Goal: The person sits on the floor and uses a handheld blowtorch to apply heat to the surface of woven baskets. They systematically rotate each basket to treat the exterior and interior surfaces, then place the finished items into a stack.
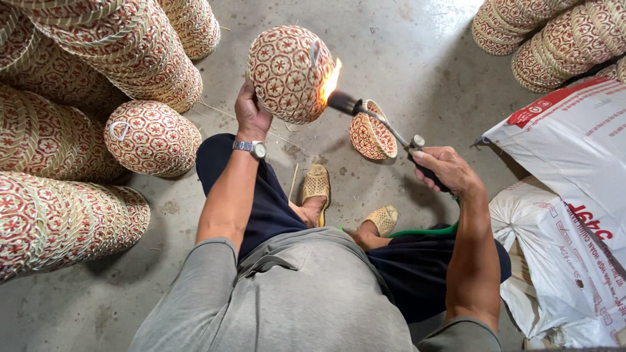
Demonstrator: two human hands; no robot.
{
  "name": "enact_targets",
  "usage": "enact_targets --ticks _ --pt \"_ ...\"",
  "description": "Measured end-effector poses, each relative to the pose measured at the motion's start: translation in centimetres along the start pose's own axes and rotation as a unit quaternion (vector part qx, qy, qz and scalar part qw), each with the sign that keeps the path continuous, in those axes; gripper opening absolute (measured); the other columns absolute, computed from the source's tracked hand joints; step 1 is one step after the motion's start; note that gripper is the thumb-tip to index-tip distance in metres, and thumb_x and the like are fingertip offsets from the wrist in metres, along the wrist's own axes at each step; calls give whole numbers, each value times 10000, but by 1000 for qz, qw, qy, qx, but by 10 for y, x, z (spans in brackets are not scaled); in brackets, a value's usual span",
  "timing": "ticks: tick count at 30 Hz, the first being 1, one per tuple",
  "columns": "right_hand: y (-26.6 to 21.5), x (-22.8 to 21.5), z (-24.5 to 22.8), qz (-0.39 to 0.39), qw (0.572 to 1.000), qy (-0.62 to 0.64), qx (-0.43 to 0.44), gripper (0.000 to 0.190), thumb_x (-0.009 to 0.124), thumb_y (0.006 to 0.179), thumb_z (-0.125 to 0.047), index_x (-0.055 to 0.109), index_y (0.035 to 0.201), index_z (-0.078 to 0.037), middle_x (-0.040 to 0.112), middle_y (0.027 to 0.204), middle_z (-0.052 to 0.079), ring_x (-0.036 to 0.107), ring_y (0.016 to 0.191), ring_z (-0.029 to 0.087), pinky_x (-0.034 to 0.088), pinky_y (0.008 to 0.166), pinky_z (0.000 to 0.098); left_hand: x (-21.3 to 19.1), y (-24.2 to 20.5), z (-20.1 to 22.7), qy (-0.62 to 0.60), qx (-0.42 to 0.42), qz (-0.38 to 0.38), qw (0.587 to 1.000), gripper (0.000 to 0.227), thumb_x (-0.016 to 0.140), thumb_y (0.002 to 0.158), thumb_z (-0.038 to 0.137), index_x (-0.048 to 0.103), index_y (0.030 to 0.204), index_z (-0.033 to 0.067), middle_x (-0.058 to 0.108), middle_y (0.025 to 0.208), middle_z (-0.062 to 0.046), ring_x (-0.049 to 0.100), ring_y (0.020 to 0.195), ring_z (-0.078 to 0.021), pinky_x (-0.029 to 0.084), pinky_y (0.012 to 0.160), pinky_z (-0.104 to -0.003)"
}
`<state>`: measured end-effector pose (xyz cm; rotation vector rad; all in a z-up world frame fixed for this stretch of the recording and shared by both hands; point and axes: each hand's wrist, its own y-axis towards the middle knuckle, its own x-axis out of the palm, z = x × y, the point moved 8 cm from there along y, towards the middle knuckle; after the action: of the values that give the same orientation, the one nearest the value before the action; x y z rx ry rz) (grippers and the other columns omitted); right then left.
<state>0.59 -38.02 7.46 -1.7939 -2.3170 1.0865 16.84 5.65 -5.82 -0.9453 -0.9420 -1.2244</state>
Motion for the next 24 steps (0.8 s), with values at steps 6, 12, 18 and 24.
enact_targets --ticks 6,12,18,24 --pt "4 -2 -1 28 999 17 -3 318 587 1001 -310 679 863 -39 622 655 29 516 484 87 392 381 275 1 -3 -5 -38 0 -29 999 422 522 1062 197 514 1408 -46 633 1373 -170 619 1251 -308 488 1136 -474" --pt "12 -21 -1 34 998 56 -25 375 567 1053 -315 649 847 -12 621 659 29 516 486 90 393 385 267 28 -9 16 19 -8 -112 994 437 532 1074 183 509 1434 -64 632 1390 -180 637 1250 -283 513 1136 -442" --pt "1 -4 5 21 999 -25 37 322 574 997 -322 702 856 -63 631 629 37 522 457 101 394 370 284 27 2 31 -15 18 -99 995 392 524 1069 148 513 1394 -71 646 1354 -188 661 1218 -279 529 1126 -435" --pt "5 -22 -8 57 998 28 -10 369 580 1019 -331 663 863 -7 618 638 40 519 466 106 389 374 289 49 -3 36 113 13 -114 987 312 589 1065 130 604 1297 -77 698 1262 -166 693 1123 -240 578 1039 -396"
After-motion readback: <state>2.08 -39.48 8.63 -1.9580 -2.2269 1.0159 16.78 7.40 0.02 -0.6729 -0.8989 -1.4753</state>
